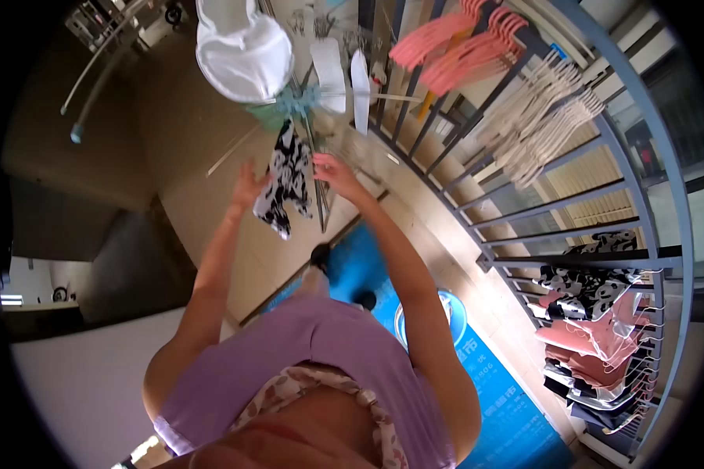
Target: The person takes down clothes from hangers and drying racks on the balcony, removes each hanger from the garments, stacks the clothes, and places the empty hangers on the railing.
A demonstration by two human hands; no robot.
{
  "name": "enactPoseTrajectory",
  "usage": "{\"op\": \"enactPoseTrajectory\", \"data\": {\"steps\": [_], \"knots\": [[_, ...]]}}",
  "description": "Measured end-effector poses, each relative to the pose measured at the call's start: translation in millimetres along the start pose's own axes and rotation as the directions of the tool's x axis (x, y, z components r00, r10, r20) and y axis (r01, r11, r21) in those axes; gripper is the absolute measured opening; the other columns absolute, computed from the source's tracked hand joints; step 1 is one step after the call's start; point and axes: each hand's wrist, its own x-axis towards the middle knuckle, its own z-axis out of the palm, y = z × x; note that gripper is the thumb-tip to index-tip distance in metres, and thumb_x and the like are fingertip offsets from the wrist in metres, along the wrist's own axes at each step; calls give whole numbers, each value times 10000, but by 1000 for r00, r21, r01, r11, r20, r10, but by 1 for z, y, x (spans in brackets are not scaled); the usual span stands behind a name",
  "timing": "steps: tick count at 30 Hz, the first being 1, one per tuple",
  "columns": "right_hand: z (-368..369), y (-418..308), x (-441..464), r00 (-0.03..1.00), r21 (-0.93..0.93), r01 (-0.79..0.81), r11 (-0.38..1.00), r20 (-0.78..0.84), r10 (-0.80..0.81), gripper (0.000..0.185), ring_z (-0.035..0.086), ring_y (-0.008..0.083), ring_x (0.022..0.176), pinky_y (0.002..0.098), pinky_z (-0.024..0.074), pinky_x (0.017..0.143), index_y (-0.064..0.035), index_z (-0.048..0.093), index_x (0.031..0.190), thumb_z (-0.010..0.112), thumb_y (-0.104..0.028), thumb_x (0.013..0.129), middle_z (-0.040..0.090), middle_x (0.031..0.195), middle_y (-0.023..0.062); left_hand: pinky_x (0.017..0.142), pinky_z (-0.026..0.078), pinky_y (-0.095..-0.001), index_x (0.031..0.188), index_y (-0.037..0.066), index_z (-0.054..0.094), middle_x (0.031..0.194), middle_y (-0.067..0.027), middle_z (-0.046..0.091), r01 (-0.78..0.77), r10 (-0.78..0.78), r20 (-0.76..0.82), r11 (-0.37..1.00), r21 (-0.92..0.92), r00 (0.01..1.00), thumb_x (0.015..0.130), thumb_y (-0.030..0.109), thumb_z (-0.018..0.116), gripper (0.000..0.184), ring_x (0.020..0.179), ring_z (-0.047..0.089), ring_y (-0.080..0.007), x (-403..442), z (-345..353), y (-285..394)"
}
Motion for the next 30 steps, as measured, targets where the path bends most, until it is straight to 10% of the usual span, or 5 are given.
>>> {"op": "enactPoseTrajectory", "data": {"steps": [3,5,13,23,30], "knots": [[63,-8,71,969,-65,-142,988,-213,126,568,475,247,1066,324,375,890,34,315,1248,550,-223,799,422,1234,182,844,401,-412,1235,37,305,1115,-209,492,13,40,332,988,-154,942,697,255,652,676,984,496,-390,-3,2,-6],[54,23,142,930,-501,-183,846,-368,-17,610,468,281,1076,329,370,886,39,299,1252,558,-262,788,404,1246,195,835,402,-402,1215,27,318,1018,-233,532,-170,182,101,979,-115,978,713,243,624,626,977,493,-402,2,9,8],[82,49,177,838,-613,-222,758,-517,-173,394,588,320,640,424,443,572,7,554,841,520,-383,796,597,707,168,703,466,-359,1275,9,259,1053,-219,518,46,37,269,955,-294,962,738,174,623,669,898,562,-273,-1,-33,-11],[192,6,48,998,-926,-6,377,17,58,290,580,309,606,412,453,538,-54,603,711,511,-321,776,584,663,135,868,406,-319,1260,85,349,1187,-129,454,-649,634,300,758,-57,713,667,18,621,655,1061,474,-276,-31,-94,-15],[227,-21,-37,892,-674,289,680,448,66,218,566,292,651,393,438,554,-57,585,714,546,-267,761,559,766,120,781,427,-348,1030,63,543,982,-129,563,-372,397,491,915,-153,775,606,128,691,454,923,529,-296,-132,-106,-35]]}}
